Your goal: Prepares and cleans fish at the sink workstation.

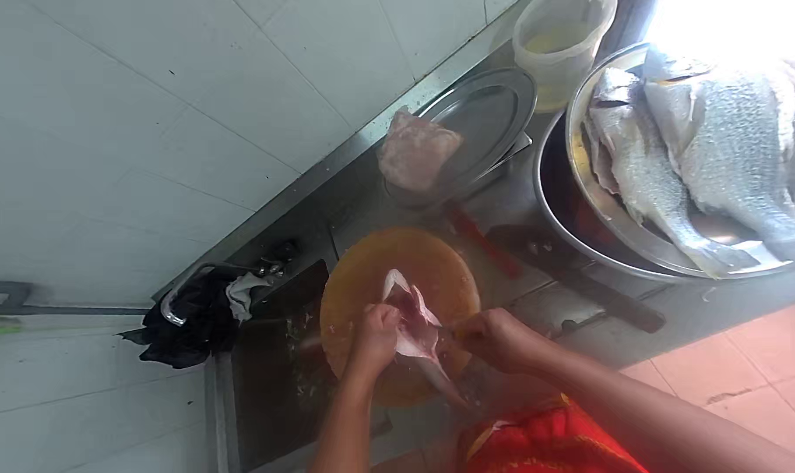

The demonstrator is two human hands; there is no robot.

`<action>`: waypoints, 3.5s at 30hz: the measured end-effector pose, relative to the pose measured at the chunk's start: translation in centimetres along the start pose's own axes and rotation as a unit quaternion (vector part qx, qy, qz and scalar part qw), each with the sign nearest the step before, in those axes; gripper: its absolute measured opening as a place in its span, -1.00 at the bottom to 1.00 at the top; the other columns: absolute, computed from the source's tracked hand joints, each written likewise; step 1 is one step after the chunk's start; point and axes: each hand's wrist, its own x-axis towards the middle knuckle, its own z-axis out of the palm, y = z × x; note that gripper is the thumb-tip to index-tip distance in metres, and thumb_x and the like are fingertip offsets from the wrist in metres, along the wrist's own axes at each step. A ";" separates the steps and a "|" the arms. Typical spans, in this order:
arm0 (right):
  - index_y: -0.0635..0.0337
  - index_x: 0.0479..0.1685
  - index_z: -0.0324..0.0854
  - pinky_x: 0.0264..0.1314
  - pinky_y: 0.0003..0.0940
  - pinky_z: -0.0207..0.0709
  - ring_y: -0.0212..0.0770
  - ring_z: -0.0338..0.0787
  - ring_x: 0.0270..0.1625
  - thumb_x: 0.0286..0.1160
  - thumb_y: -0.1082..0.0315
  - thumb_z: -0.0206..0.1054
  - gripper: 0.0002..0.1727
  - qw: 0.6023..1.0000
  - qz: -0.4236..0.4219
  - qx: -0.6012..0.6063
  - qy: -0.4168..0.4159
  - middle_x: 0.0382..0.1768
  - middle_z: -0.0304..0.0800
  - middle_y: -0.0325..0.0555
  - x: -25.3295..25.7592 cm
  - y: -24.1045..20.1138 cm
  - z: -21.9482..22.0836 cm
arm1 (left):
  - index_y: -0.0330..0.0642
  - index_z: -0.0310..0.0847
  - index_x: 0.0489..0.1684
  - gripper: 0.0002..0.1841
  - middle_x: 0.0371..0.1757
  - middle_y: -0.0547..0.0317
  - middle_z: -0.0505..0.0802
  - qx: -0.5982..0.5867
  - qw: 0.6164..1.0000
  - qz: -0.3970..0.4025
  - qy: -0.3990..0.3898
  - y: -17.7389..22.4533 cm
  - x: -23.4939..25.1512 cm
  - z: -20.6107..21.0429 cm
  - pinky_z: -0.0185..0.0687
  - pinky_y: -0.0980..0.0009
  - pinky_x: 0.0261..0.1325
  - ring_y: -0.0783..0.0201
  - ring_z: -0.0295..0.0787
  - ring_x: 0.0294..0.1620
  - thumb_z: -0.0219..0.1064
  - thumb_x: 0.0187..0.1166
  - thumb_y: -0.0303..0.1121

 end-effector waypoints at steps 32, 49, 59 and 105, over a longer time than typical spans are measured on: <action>-0.14 0.43 0.71 -0.08 -0.20 0.68 -0.27 0.75 -0.26 0.74 -0.01 0.19 -0.58 0.999 0.020 -0.004 -0.029 -0.19 0.83 -0.18 -1.3 2.3 3.3 | -0.16 0.83 -0.08 -0.85 -0.09 0.08 0.88 -0.301 0.941 -0.082 0.128 -5.8 -1.2 -4.1 0.71 0.12 0.11 0.16 0.79 -0.03 0.42 0.64 -0.29; 0.09 0.25 0.47 -0.05 -0.03 0.75 -0.08 0.85 -0.17 0.70 0.24 0.11 -0.73 0.989 0.100 -0.071 -0.079 -0.22 0.77 -0.04 -0.6 -4.6 7.4 | 0.13 0.84 0.22 -0.70 0.06 0.21 0.90 0.114 0.986 -0.088 0.083 -3.0 -3.1 -1.5 0.47 -0.11 0.41 0.07 0.69 0.29 0.32 0.61 -0.19; 0.12 0.30 0.37 -0.04 -0.02 0.75 -0.02 0.86 -0.14 0.73 0.27 0.08 -0.72 0.985 0.104 -0.090 -0.106 -0.19 0.74 0.02 -0.2 -6.1 7.9 | -0.23 0.62 0.38 -0.43 0.29 -0.12 0.71 0.145 0.986 -0.082 0.026 2.8 -3.4 1.3 0.63 -0.05 0.38 -0.08 0.68 0.34 0.41 0.46 -0.05; 0.12 0.12 0.67 0.11 0.24 0.70 0.17 0.86 0.10 0.72 0.25 0.14 -0.74 0.954 0.201 -0.221 -0.036 -0.05 0.85 0.10 1.2 -4.0 3.7 | -0.31 0.58 0.30 -0.69 -0.09 -0.02 0.85 -0.259 0.959 -0.044 0.107 0.9 -2.7 5.7 0.79 0.14 0.10 0.21 0.85 -0.08 0.20 0.77 -0.30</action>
